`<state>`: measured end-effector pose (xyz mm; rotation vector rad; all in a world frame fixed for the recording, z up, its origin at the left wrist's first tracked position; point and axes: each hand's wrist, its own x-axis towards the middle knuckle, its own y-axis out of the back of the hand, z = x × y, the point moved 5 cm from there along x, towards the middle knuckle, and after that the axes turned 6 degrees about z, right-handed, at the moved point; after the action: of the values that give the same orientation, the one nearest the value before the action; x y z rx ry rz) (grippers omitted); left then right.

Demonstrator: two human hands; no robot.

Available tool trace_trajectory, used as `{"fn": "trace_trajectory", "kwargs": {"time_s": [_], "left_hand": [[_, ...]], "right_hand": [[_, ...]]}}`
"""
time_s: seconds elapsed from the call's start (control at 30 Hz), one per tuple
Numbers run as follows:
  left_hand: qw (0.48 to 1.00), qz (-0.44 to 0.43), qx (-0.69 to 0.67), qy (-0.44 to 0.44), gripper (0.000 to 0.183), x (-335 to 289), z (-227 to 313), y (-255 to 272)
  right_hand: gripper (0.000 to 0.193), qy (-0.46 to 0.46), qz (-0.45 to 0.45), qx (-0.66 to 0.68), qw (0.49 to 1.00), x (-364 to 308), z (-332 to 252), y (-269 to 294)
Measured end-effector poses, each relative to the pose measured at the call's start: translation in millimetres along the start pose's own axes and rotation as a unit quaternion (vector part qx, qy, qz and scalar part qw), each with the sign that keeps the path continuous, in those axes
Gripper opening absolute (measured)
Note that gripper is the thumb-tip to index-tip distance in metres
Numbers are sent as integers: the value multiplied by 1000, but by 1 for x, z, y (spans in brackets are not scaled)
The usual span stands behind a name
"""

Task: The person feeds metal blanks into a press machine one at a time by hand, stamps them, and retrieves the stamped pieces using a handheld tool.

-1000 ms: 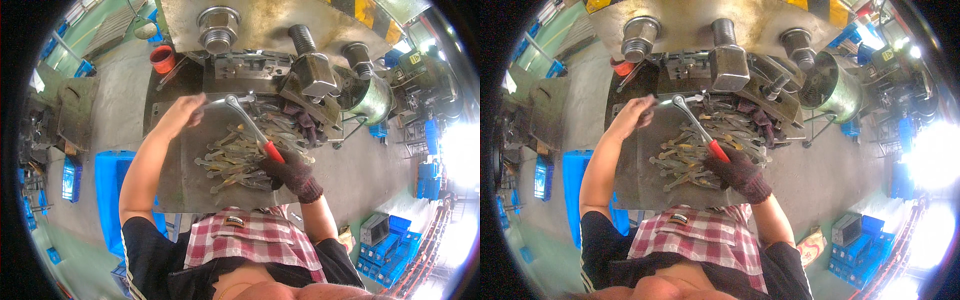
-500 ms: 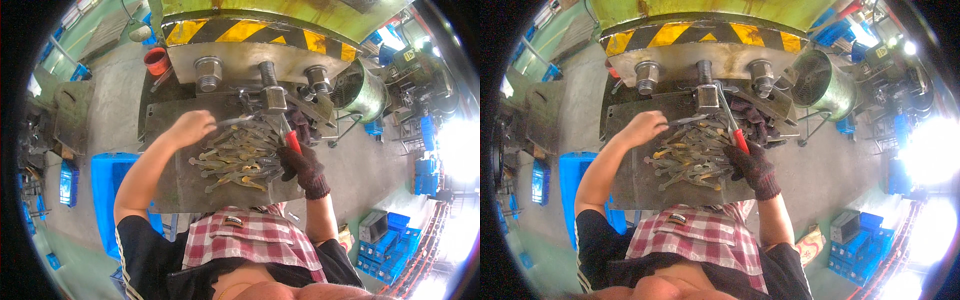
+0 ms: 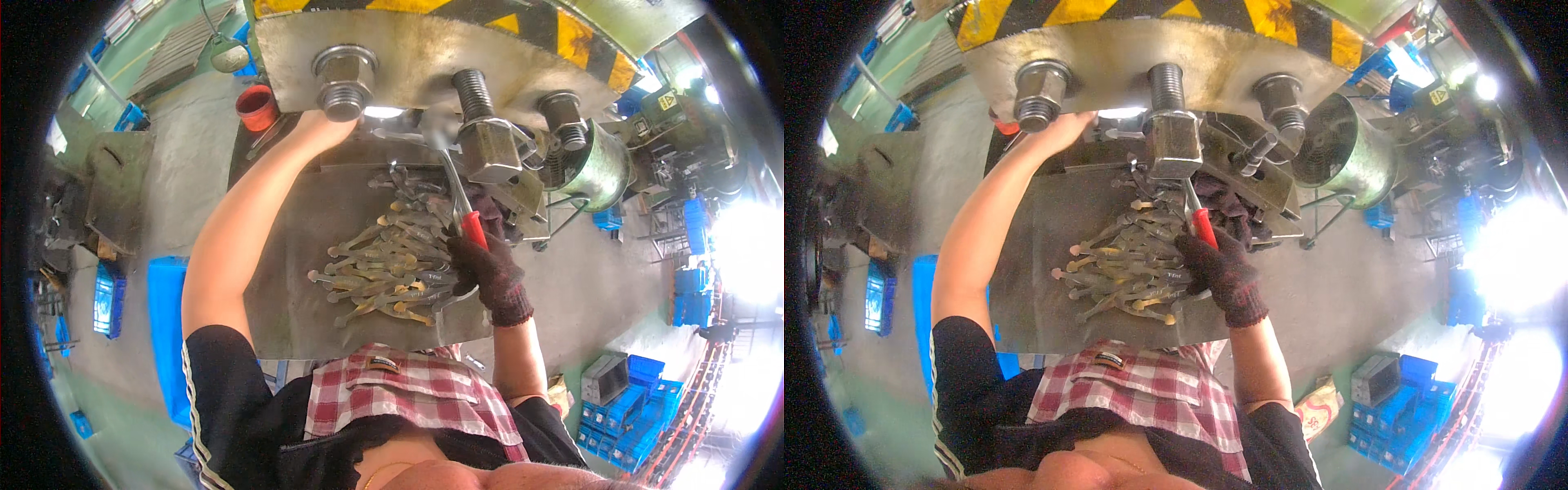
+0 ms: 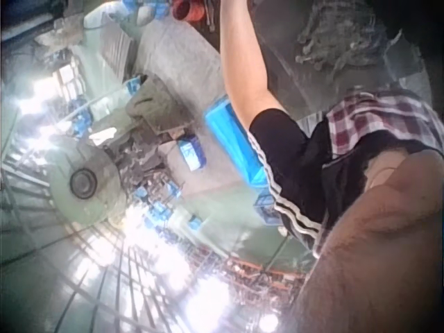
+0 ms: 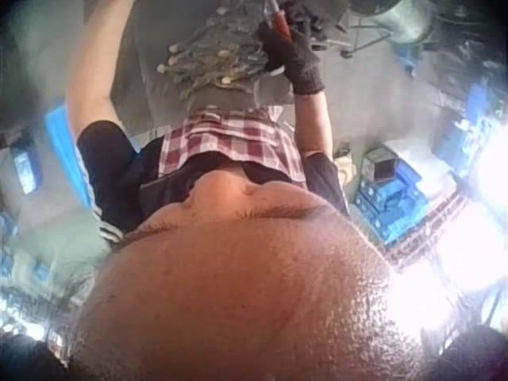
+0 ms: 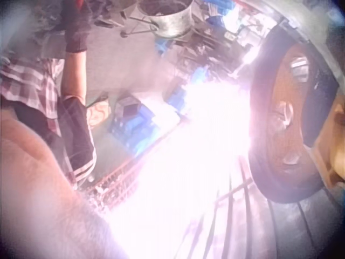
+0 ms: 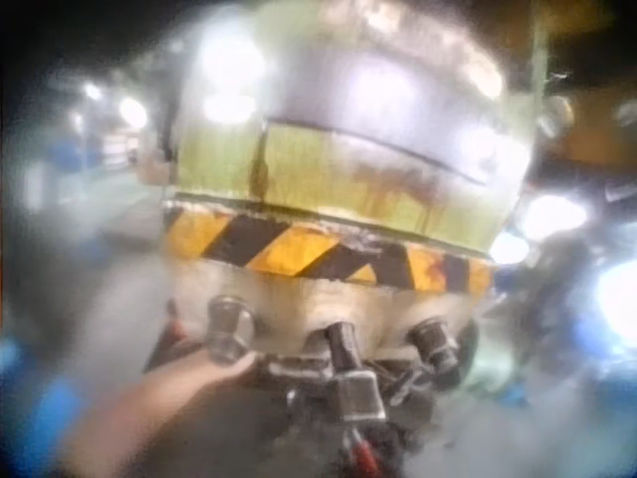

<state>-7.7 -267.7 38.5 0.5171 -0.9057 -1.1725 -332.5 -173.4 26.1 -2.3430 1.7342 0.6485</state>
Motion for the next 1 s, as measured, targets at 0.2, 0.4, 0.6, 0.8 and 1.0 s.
{"fn": "trace_trajectory", "kwargs": {"time_s": [0.2,0.4,0.6,0.8,1.0], "left_hand": [[956,288,32,-53,24,1,13,49],[975,190,-61,101,21,-46,-18,69],[955,137,-134,227,29,-100,-31,58],[946,135,-214,203,31,-115,-16,45],[935,118,-240,235,30,-131,-11,42]], "right_hand": [[32,35,46,-134,989,33,-20,-5],[30,54,44,-206,976,59,-52,-26],[31,39,28,-149,988,49,-55,-34],[35,27,53,-152,987,67,-25,-42],[27,-10,97,-203,974,27,-32,-40]]}}
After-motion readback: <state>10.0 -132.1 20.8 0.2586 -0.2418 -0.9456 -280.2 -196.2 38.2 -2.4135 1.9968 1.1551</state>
